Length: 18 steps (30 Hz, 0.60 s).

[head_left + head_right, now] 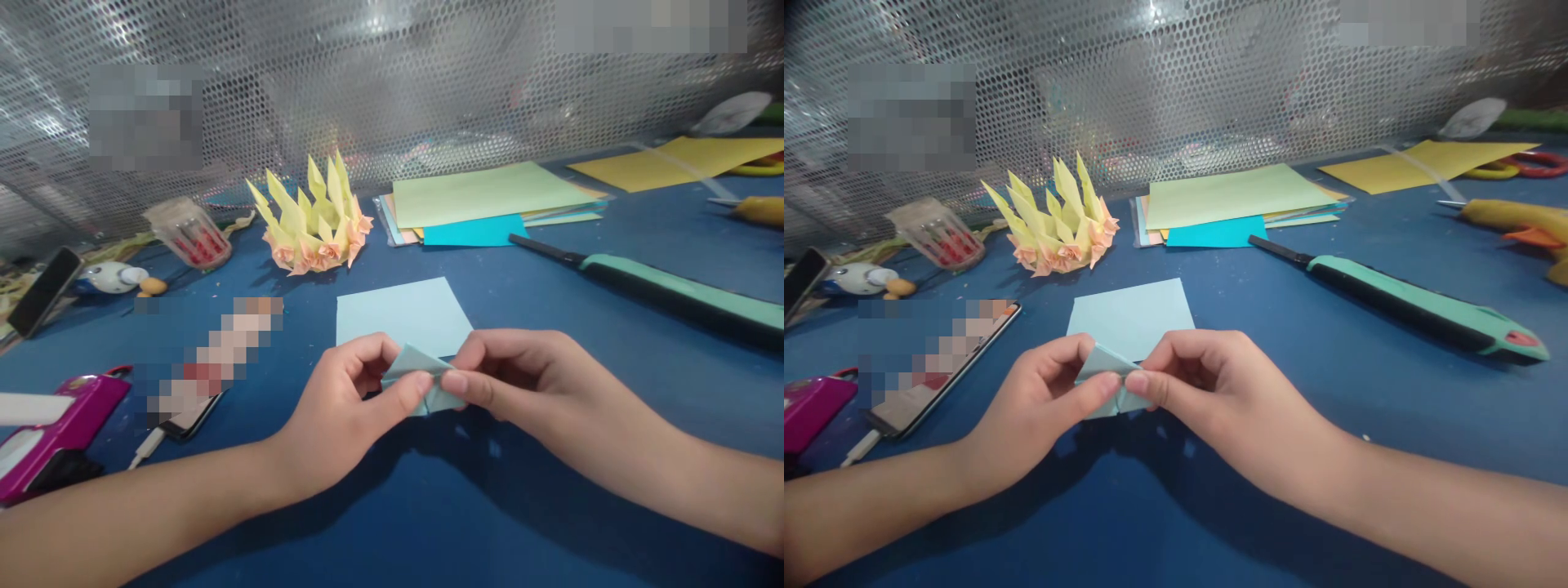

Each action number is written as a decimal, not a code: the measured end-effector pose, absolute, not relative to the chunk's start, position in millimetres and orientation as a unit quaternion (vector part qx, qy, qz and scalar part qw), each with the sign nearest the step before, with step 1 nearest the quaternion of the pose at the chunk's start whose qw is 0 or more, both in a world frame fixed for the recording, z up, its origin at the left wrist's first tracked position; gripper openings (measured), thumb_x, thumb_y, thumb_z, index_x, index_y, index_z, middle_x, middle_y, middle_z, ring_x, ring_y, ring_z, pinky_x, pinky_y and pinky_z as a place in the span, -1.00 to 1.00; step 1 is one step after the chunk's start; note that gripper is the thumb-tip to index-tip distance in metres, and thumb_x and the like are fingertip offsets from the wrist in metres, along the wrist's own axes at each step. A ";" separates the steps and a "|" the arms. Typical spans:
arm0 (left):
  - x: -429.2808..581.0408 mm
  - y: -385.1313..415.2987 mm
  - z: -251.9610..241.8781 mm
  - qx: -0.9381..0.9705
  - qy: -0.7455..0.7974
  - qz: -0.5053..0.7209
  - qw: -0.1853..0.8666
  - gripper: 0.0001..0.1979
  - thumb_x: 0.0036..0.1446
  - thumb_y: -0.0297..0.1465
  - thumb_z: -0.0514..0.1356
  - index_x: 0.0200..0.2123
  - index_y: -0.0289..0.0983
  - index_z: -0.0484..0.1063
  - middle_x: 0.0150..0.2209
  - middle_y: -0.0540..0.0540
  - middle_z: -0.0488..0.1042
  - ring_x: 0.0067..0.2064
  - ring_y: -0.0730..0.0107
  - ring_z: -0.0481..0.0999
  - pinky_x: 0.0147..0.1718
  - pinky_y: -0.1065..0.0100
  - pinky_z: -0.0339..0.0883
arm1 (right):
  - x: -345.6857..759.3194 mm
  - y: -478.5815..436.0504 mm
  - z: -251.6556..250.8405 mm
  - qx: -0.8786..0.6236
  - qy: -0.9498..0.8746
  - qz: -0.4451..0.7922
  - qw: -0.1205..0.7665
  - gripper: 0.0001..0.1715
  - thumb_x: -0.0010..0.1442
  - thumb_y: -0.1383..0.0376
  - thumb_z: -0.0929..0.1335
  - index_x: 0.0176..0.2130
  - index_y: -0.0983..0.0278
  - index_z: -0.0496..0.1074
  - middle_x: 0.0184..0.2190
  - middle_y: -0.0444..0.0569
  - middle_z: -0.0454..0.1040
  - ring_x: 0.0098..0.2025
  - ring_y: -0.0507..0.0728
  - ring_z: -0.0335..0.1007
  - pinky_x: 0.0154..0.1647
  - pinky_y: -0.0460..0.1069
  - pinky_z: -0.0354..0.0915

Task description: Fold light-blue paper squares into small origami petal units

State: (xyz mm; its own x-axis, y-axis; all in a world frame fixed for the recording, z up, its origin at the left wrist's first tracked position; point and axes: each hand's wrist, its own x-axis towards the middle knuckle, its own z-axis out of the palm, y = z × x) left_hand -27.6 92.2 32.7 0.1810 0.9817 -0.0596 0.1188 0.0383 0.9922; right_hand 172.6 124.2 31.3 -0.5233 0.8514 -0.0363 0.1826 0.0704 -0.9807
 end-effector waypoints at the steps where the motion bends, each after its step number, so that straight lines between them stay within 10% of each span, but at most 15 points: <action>1: -27.5 93.2 32.0 0.548 0.491 0.421 0.531 -0.71 0.18 -0.28 0.33 -0.48 -0.27 0.35 -0.49 0.08 0.30 -0.43 0.49 0.26 -0.43 0.47 0.19 | 172.5 124.5 30.6 -0.389 -0.672 0.548 0.310 -0.73 0.17 0.08 0.50 -0.36 0.22 0.53 -0.55 -0.19 0.40 -0.53 -0.01 0.24 -0.56 -0.13 0.20; 4: -27.5 95.3 30.0 0.515 0.476 0.447 0.556 -0.77 0.17 -0.28 0.35 -0.41 -0.28 0.44 -0.43 0.04 0.42 -0.39 0.47 0.34 -0.37 0.47 0.27 | 173.5 124.0 28.9 -0.373 -0.717 0.457 0.371 -0.69 0.15 0.17 0.52 -0.11 0.15 0.48 -0.42 -0.18 0.52 -0.44 0.04 0.43 -0.44 -0.10 0.38; 10: -29.3 94.3 29.9 0.497 0.441 0.454 0.594 -0.85 0.19 -0.34 0.36 -0.35 -0.27 0.49 -0.40 0.05 0.47 -0.36 0.50 0.38 -0.36 0.51 0.28 | 179.3 119.2 29.3 -0.268 -0.857 0.217 0.383 -0.88 0.24 0.40 0.44 -0.25 0.15 0.49 -0.24 -0.11 0.59 -0.29 0.03 0.56 -0.22 -0.11 0.46; 18: -31.3 93.5 29.1 0.481 0.420 0.448 0.626 -0.85 0.12 -0.41 0.40 -0.33 -0.25 0.47 -0.36 0.04 0.49 -0.34 0.47 0.41 -0.33 0.48 0.33 | 180.9 119.7 30.0 -0.255 -0.860 0.209 0.389 -0.89 0.26 0.35 0.45 -0.19 0.14 0.54 -0.25 -0.09 0.63 -0.30 0.06 0.60 -0.23 -0.10 0.50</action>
